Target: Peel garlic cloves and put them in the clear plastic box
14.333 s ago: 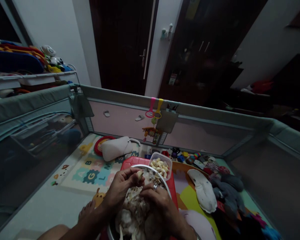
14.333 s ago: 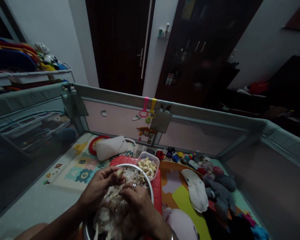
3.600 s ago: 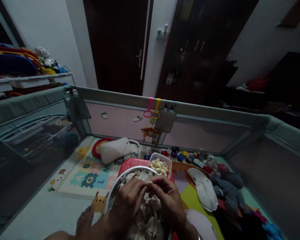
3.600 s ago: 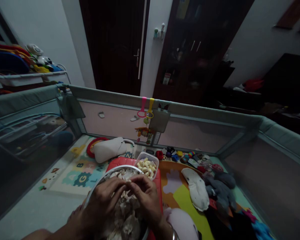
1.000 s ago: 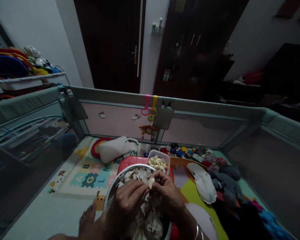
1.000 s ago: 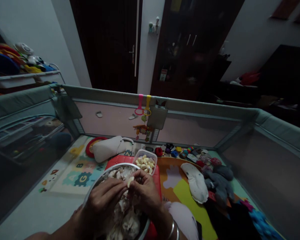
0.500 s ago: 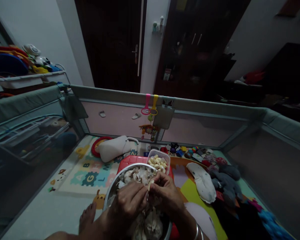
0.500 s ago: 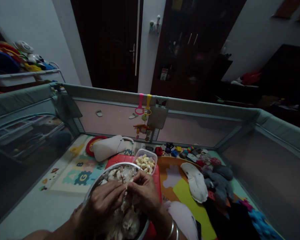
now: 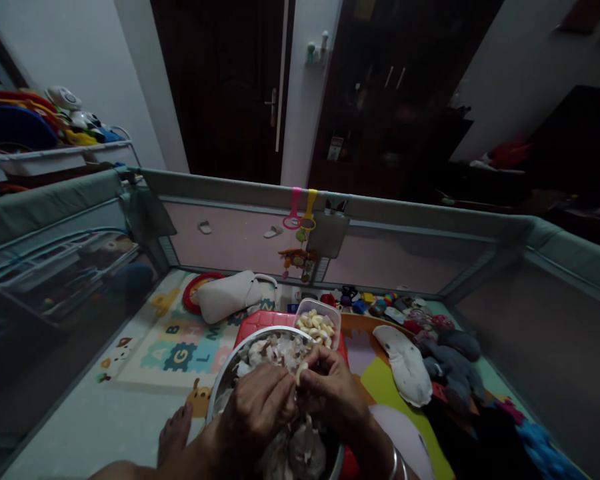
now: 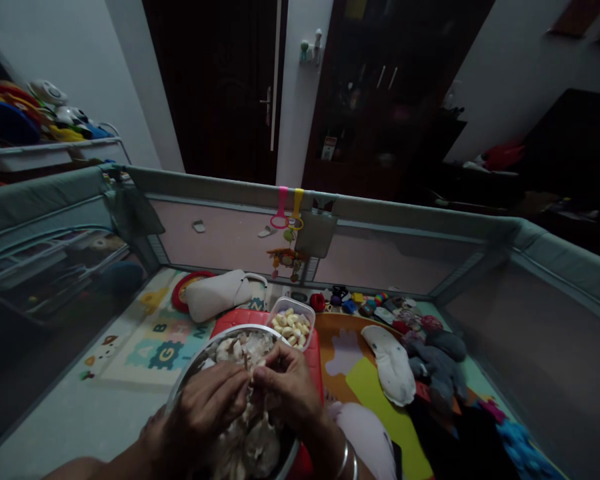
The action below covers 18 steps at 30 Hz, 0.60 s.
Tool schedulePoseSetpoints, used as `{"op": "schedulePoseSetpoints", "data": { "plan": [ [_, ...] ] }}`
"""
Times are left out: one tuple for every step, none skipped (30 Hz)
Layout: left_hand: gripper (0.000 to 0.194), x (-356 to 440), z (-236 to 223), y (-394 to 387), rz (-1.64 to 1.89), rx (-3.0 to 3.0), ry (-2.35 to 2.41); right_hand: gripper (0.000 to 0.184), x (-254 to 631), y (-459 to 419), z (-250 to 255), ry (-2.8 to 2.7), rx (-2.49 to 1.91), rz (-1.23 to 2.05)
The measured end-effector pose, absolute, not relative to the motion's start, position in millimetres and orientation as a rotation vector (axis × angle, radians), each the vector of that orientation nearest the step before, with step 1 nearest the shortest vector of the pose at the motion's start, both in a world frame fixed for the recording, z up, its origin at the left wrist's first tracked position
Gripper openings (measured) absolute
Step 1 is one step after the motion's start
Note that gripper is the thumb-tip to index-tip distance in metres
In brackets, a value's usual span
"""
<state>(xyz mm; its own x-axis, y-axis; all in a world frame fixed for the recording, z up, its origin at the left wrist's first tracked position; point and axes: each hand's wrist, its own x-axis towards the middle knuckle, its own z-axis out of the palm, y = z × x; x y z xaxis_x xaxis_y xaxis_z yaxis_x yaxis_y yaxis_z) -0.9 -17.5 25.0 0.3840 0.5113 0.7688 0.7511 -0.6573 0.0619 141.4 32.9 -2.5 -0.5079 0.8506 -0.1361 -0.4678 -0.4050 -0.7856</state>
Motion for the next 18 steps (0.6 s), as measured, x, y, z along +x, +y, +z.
{"op": "schedulePoseSetpoints", "data": {
  "plan": [
    [0.022, -1, 25, -17, -1.155, -2.356, -1.115, 0.034, 142, 33, -2, -0.881, -0.677, 2.001],
    [0.022, -1, 24, -16, -1.167, -2.358, -1.124, 0.033, 142, 33, -1, -0.874, -0.672, 2.011],
    [0.021, -1, 23, -15, -1.186, -2.356, -1.132, 0.032, 142, 34, 0, -0.871, -0.664, 2.024],
    [0.020, -2, 21, -13, -1.214, -2.340, -1.141, 0.031, 142, 34, 0, -0.876, -0.655, 2.037],
    [0.019, -2, 18, -12, -1.242, -2.318, -1.147, 0.031, 143, 35, 0, -0.884, -0.646, 2.048],
    [0.017, -3, 14, -11, -1.261, -2.290, -1.149, 0.030, 143, 35, -1, -0.896, -0.640, 2.063],
    [0.016, -4, 11, -9, -1.273, -2.254, -1.161, 0.029, 143, 35, -2, -0.911, -0.638, 2.079],
    [0.015, -5, 7, -8, -1.274, -2.214, -1.177, 0.028, 144, 36, -2, -0.926, -0.637, 2.095],
    [0.015, -7, 5, -7, -1.270, -2.166, -1.213, 0.027, 144, 36, -3, -0.938, -0.637, 2.112],
    [0.015, -8, 3, -7, -1.263, -2.121, -1.263, 0.027, 144, 37, -3, -0.944, -0.637, 2.127],
    [0.014, -10, 2, -6, -1.250, -2.088, -1.314, 0.026, 145, 37, -3, -0.940, -0.636, 2.140],
    [0.014, -12, 3, -6, -1.242, -2.057, -1.362, 0.026, 145, 37, -2, -0.933, -0.635, 2.153],
    [0.014, -13, 4, -6, -1.233, -2.040, -1.397, 0.027, 145, 38, -2, -0.921, -0.633, 2.157],
    [0.015, -15, 5, -5, -1.217, -2.039, -1.414, 0.029, 145, 38, -1, -0.908, -0.629, 2.158],
    [0.016, -16, 7, -5, -1.188, -2.057, -1.417, 0.031, 145, 39, 0, -0.894, -0.621, 2.155],
    [0.018, -16, 9, -5, -1.150, -2.083, -1.412, 0.033, 145, 39, 1, -0.879, -0.609, 2.150],
    [0.021, -16, 10, -5, -1.103, -2.116, -1.401, 0.034, 145, 40, 1, -0.867, -0.595, 2.150],
    [0.024, -16, 10, -5, -1.052, -2.155, -1.383, 0.033, 146, 41, 1, -0.853, -0.584, 2.150]
  ]
}}
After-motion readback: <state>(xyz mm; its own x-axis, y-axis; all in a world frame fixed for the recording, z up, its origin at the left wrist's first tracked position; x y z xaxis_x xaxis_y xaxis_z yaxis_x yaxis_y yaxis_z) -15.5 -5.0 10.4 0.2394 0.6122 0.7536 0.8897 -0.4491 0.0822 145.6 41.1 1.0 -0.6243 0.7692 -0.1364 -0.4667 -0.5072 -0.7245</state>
